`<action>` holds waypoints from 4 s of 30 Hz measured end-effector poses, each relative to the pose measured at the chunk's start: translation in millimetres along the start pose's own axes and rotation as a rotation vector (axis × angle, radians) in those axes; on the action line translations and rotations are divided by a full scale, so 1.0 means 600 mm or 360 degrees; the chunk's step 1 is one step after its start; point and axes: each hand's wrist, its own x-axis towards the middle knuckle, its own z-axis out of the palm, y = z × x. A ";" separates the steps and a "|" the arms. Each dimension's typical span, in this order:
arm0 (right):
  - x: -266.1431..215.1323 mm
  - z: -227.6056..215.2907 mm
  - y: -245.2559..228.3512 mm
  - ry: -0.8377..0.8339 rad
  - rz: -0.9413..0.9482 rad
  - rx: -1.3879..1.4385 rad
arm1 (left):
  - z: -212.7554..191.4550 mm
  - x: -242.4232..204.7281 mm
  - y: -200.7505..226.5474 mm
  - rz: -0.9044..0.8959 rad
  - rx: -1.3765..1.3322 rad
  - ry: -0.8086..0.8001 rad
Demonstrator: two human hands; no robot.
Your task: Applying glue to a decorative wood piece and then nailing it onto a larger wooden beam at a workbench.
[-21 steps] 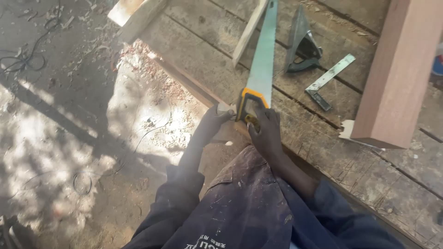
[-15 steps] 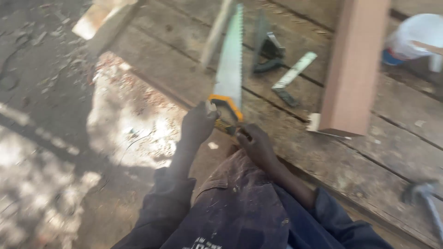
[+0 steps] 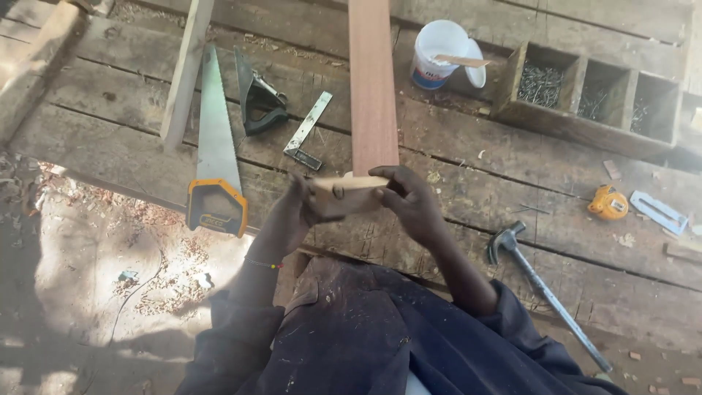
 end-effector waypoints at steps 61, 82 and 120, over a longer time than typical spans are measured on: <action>0.283 -0.338 0.137 0.1514 -0.0267 -0.1161 | 0.054 0.158 0.009 -0.0158 -0.0723 0.0197; 0.147 -0.249 0.256 0.0571 0.0397 0.0612 | 0.075 0.162 0.009 -0.0045 -0.0991 0.0109; -0.029 -0.051 -0.041 0.0473 -0.0514 -0.0333 | -0.028 0.187 -0.032 0.0587 -0.0754 -0.0217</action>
